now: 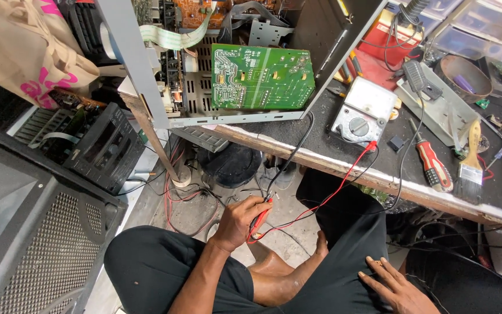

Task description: The person sits on the floor and uses a multimeter to test a green circuit board inside an open electronic device. They hold the multimeter probes and touch various points on the circuit board to check for continuity or voltage.

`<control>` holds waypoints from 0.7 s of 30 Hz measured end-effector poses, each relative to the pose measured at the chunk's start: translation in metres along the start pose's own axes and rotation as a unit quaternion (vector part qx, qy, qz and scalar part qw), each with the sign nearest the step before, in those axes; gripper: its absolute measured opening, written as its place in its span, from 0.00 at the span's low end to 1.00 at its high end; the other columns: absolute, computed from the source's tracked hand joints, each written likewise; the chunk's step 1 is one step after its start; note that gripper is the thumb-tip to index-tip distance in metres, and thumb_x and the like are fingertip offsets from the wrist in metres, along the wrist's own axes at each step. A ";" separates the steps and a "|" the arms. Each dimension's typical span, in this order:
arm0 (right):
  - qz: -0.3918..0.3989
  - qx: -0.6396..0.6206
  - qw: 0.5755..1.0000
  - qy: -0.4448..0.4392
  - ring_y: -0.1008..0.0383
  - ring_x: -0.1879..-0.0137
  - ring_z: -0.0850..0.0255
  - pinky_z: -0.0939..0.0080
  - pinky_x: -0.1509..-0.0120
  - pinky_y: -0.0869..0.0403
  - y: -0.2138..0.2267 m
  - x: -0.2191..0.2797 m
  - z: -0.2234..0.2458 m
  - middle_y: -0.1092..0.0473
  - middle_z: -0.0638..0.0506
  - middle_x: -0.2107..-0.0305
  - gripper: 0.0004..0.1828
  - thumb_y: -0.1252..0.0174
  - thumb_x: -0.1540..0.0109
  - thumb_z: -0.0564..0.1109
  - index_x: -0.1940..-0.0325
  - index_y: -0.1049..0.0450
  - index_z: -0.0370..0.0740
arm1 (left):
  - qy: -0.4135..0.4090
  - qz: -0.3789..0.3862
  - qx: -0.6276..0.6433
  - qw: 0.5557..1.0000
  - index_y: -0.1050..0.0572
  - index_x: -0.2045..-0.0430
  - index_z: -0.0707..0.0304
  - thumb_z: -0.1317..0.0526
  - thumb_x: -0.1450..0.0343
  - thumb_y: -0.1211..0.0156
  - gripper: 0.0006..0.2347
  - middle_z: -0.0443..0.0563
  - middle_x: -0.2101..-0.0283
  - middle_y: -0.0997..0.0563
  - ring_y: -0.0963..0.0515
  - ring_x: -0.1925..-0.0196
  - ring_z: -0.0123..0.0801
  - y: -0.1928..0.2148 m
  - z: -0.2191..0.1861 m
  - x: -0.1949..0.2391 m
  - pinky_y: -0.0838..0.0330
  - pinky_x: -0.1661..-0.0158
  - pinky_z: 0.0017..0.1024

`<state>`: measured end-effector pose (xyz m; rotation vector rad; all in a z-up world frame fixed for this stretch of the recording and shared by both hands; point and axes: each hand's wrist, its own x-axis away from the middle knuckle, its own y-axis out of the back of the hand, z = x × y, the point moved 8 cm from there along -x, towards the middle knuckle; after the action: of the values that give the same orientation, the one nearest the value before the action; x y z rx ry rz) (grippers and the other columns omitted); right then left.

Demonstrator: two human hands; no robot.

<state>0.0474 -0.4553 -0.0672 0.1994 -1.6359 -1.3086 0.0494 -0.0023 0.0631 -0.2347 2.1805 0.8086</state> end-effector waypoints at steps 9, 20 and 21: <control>0.006 -0.030 1.000 0.000 0.84 0.17 0.49 0.37 0.18 0.64 0.009 0.001 0.004 0.79 0.55 0.21 0.59 0.38 0.36 0.84 0.17 0.67 0.66 | 0.008 0.007 -0.003 1.000 0.19 0.52 0.67 0.70 0.29 0.29 0.12 0.58 0.54 0.17 0.13 0.60 0.41 -0.002 0.003 0.004 0.21 0.65 0.32; 0.001 -0.014 1.000 0.011 0.83 0.17 0.47 0.36 0.19 0.64 0.007 0.001 0.004 0.80 0.53 0.21 0.60 0.39 0.35 0.85 0.17 0.68 0.65 | 0.006 0.010 0.000 1.000 0.19 0.52 0.68 0.70 0.28 0.30 0.11 0.59 0.54 0.18 0.13 0.60 0.42 -0.002 0.003 0.003 0.21 0.65 0.33; 0.014 -0.052 0.999 -0.009 0.84 0.16 0.48 0.35 0.19 0.63 0.008 0.002 0.004 0.80 0.55 0.20 0.60 0.39 0.37 0.85 0.17 0.68 0.67 | 0.008 0.014 0.000 1.000 0.20 0.51 0.68 0.70 0.28 0.30 0.12 0.59 0.54 0.18 0.13 0.60 0.42 -0.003 0.004 0.004 0.21 0.65 0.33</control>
<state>0.0471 -0.4511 -0.0598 0.1034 -1.5755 -1.3737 0.0501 -0.0017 0.0567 -0.2116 2.2034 0.8238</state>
